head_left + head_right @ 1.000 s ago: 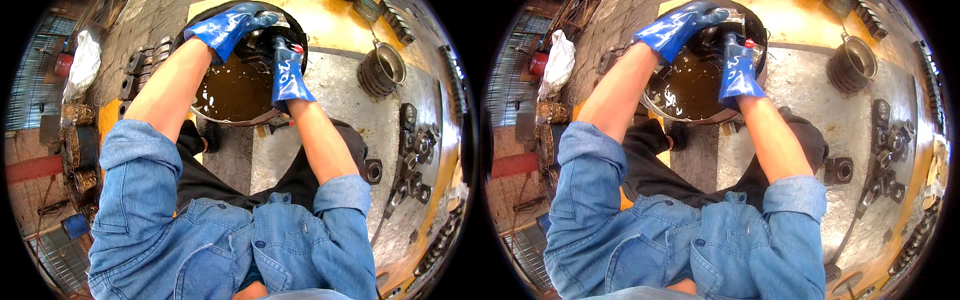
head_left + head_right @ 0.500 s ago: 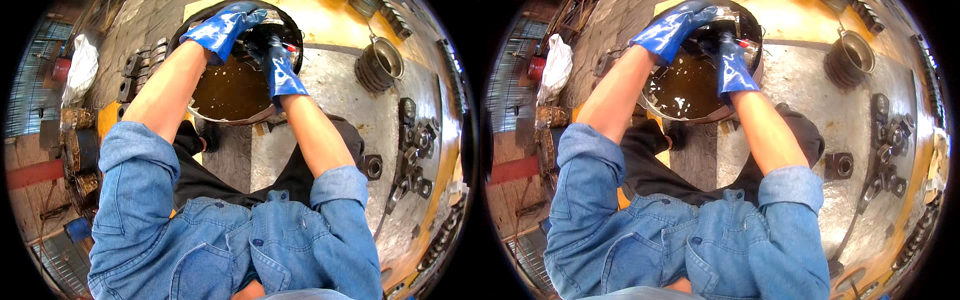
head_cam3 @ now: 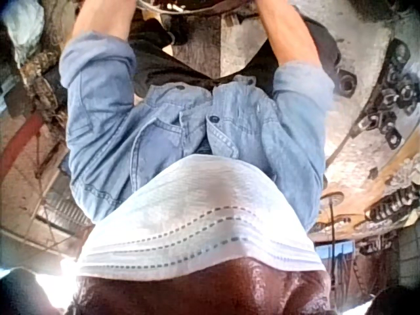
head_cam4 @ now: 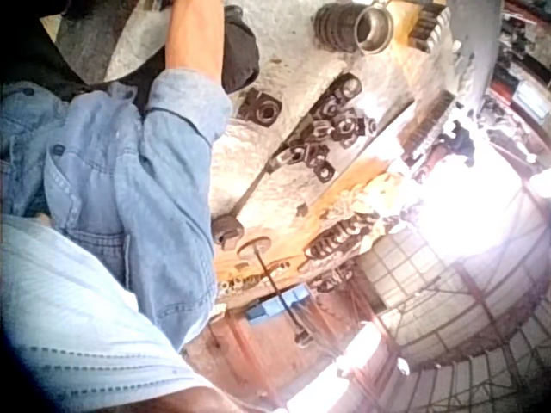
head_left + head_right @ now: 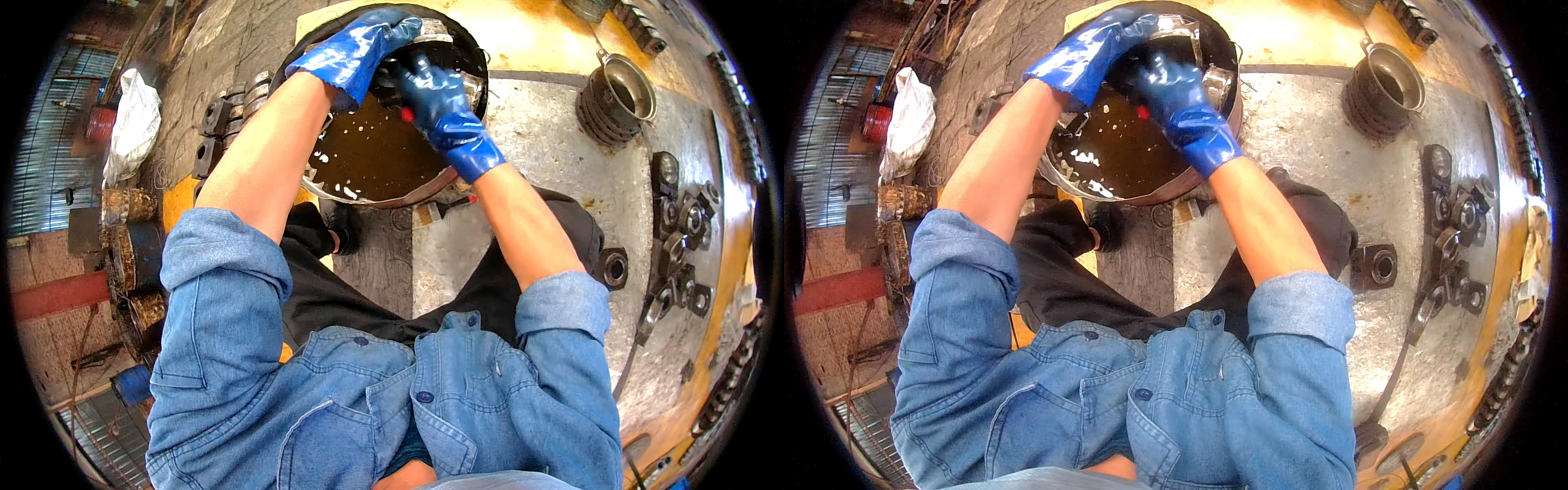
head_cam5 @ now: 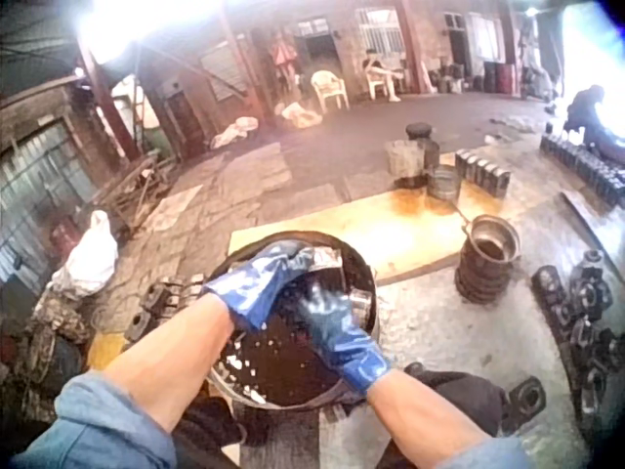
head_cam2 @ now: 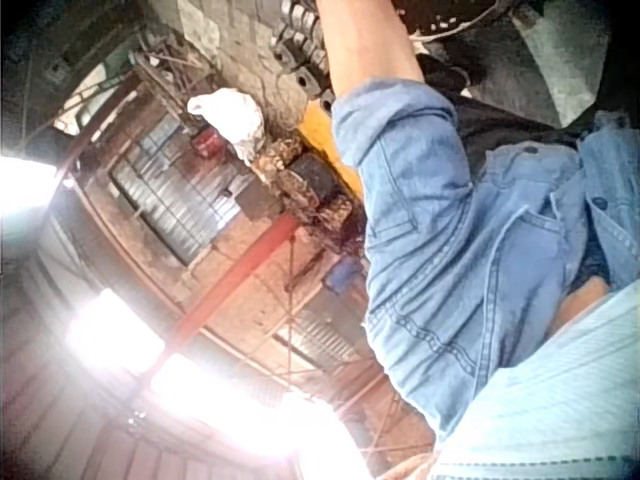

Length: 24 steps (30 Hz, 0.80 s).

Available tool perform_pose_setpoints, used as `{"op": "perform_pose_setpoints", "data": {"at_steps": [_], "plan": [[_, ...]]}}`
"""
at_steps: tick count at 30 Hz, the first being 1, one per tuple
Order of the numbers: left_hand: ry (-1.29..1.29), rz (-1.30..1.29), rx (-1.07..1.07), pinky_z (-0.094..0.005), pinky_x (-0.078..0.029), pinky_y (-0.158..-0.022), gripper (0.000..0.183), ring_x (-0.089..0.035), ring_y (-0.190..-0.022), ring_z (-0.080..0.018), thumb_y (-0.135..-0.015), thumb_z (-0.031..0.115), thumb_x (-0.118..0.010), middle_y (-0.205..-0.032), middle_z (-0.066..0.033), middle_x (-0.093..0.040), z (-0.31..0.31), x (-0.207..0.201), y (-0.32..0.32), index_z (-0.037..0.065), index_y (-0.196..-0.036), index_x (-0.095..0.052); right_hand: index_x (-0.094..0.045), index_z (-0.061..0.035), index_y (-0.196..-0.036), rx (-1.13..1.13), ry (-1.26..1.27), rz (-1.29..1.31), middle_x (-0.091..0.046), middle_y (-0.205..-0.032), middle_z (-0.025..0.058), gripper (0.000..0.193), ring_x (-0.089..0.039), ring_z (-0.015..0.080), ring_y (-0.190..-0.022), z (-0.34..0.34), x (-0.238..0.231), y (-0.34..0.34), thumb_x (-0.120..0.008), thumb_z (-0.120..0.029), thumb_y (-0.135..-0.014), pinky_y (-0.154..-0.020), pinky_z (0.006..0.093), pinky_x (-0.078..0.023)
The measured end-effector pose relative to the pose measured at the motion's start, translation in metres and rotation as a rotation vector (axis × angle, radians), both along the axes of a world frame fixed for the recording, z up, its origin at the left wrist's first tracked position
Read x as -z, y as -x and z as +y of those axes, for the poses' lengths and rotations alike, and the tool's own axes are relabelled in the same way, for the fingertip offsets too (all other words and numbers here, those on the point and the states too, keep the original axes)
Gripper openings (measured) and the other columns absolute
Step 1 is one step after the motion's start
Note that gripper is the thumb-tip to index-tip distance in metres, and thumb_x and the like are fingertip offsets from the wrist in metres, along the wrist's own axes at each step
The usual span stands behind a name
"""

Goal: The person cleans greasy metal blocks in a bucket of liquid using a brush, lifting and scrubbing each one before placing it back.

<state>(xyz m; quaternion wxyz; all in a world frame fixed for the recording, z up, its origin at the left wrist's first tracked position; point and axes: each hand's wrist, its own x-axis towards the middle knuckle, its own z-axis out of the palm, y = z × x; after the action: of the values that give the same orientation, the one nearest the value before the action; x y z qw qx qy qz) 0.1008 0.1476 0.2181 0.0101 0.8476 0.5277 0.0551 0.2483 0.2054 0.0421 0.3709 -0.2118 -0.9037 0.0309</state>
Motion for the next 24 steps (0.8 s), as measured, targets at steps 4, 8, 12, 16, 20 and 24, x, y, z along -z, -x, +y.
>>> {"op": "perform_pose_setpoints", "data": {"at_steps": [4,8,12,16,20,24], "plan": [[0.024,-0.010,-0.037,-0.0416,-0.029,-0.126,0.076,-0.040,-0.150,-0.0342,-0.083,0.016,-0.074,-0.158,-0.0171,-0.046,-0.003,-0.003,-0.004,0.015,-0.154,-0.046,-0.067,-0.0187,-0.128,0.021,0.180,0.124,-0.068,-0.121,0.0178,0.048,-0.072,0.0412,-0.095,0.004,0.006,0.001,-0.077,-0.016,-0.081,-0.081,0.0480,-0.059],[0.054,-0.034,-0.136,-0.0418,-0.029,-0.126,0.079,-0.038,-0.150,-0.0351,-0.082,0.015,-0.075,-0.159,-0.0188,-0.044,-0.001,-0.004,-0.012,0.014,-0.155,-0.044,-0.068,-0.0120,-0.126,0.015,0.557,0.429,-0.074,-0.110,0.0167,0.034,-0.073,0.0362,-0.096,-0.003,0.016,0.019,-0.070,-0.016,-0.093,-0.086,0.0432,-0.059],[0.031,0.011,-0.149,-0.0419,-0.029,-0.126,0.081,-0.037,-0.151,-0.0357,-0.082,0.015,-0.075,-0.159,-0.0202,-0.043,-0.001,-0.004,-0.015,0.012,-0.156,-0.042,-0.068,-0.0085,-0.124,0.041,1.225,0.932,-0.075,-0.116,0.0107,0.029,-0.071,0.0307,-0.104,0.017,0.036,0.038,-0.061,-0.024,-0.101,-0.092,0.0431,-0.057],[0.027,0.073,-0.191,-0.0419,-0.029,-0.126,0.083,-0.036,-0.151,-0.0364,-0.081,0.015,-0.075,-0.160,-0.0217,-0.042,-0.002,0.005,-0.013,0.011,-0.157,-0.040,-0.069,-0.0109,-0.125,0.021,1.870,1.666,-0.073,-0.120,0.0126,0.029,-0.069,0.0337,-0.110,-0.002,0.026,0.042,-0.058,-0.027,-0.102,-0.095,0.0477,-0.056],[0.026,0.128,-0.204,-0.0420,-0.029,-0.126,0.085,-0.035,-0.152,-0.0371,-0.081,0.015,-0.075,-0.160,-0.0231,-0.040,0.005,0.010,-0.017,0.010,-0.158,-0.039,-0.069,-0.0145,-0.120,-0.093,2.262,2.250,-0.070,-0.124,0.0160,0.030,-0.066,0.0387,-0.114,-0.017,0.034,0.055,-0.052,-0.033,-0.103,-0.093,0.0561,-0.055],[0.043,0.095,-0.254,-0.0415,-0.030,-0.125,0.080,-0.037,-0.150,-0.0368,-0.084,0.018,-0.073,-0.158,-0.0231,-0.042,0.012,0.015,-0.014,0.009,-0.156,-0.040,-0.068,-0.0148,-0.114,-0.324,2.379,2.602,-0.070,-0.123,0.0164,0.027,-0.069,0.0407,-0.108,-0.017,0.044,0.069,-0.054,-0.034,-0.101,-0.088,0.0564,-0.058]]}}
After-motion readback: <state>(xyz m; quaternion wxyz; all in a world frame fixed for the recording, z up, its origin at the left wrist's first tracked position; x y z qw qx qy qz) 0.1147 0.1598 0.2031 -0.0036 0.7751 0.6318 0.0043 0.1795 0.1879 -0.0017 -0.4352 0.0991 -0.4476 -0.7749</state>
